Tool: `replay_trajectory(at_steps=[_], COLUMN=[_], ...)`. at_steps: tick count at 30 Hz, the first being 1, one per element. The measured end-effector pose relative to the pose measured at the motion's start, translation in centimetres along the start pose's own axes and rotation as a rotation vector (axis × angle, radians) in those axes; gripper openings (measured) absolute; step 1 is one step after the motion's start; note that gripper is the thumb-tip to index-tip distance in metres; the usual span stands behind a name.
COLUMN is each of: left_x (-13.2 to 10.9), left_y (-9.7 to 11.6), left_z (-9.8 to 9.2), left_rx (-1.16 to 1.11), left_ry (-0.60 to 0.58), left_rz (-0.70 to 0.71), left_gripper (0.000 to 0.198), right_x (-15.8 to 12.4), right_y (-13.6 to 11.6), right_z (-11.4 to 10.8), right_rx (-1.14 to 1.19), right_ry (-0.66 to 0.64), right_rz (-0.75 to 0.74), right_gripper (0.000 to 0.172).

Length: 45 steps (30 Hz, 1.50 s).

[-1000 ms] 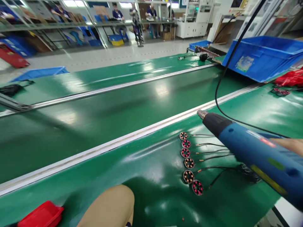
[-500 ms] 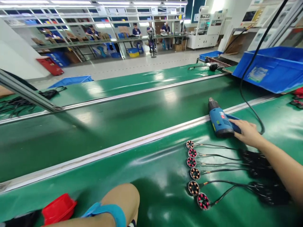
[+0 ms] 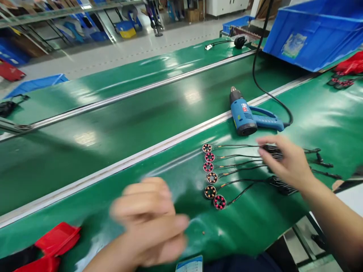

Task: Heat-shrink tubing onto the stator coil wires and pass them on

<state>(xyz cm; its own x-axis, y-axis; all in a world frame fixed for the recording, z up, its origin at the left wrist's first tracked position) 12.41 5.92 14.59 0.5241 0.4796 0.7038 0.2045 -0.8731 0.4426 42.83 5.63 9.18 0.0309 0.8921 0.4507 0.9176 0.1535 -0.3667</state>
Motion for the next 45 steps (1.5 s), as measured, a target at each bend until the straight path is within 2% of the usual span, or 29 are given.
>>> replay_trajectory(at_steps=[1,3,5,7,9,13,18,24,27,31,35,40,42,45], left_x=[-0.4,-2.1,-4.2,-5.8,-6.6,-6.5,-5.9,-5.9,-6.2,-6.3,-6.3,-7.2,-7.4,-6.7], left_y=[0.2,0.0,-0.3,-0.5,-0.8,-1.3,0.2,0.5,0.5,0.9,0.4,0.1,-0.1,-1.5], left_z=[1.2,5.8,9.1,10.8,11.5,11.7,10.9,10.3,10.5,10.9,11.2,11.9,11.9,10.8], left_rx=[-0.050,-0.036,0.032,0.092,0.129,0.165,0.028,-0.072,-0.097,-0.129,-0.138,-0.132,-0.168,-0.227], left_ry=[0.032,-0.171,-0.344,-0.438,-0.498,-0.539,-0.472,-0.393,-0.379,-0.378,-0.389,-0.515,-0.555,-0.490], left_rz=[0.072,0.107,0.087,0.057,0.007,-0.070,0.001,0.012,0.022,0.041,-0.041,-0.050,-0.047,-0.123], left_gripper=[0.024,0.018,0.017,0.020,0.020,0.015,0.008,0.024,0.029,0.029,0.030,0.026,0.038,0.056], right_x=[-1.6,-4.6,-7.0,-8.3,-8.7,-8.7,-8.8,-8.8,-8.8,-8.7,-8.9,-9.5,-9.1,-7.6], right_y=[-2.1,-5.7,-8.0,-8.9,-9.1,-9.2,-8.9,-8.3,-8.4,-8.6,-8.5,-8.7,-8.4,-7.3], right_z=[0.8,2.9,5.2,7.2,8.3,8.7,8.6,9.3,10.0,10.5,11.2,11.0,10.2,8.1], right_rx=[0.125,0.281,0.327,0.313,0.309,0.405,0.583,0.732,0.922,1.118,1.104,0.983,0.936,0.872], right_ry=[-0.098,-0.288,-0.429,-0.488,-0.482,-0.451,-0.533,-0.668,-0.762,-0.815,-0.855,-0.917,-0.871,-0.659], right_rz=[-0.013,-0.081,-0.151,-0.193,-0.207,-0.153,0.025,0.151,0.221,0.302,0.373,0.332,0.283,0.220], right_gripper=[0.022,0.026,0.040,0.052,0.057,0.050,0.037,0.010,0.017,0.029,0.035,0.033,0.033,0.027])
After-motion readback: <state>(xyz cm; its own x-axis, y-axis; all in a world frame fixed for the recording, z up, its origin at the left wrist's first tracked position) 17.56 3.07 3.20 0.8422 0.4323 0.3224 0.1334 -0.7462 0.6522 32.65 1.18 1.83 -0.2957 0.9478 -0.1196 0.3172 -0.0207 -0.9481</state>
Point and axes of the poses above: each hand's wrist, its own x-axis towards the middle knuckle, its own z-axis out of the palm, y = z × x, the point moved 9 cm from there along x, towards the middle knuckle, and after that the axes turned 8 degrees about -x, right-handed, at the moved point
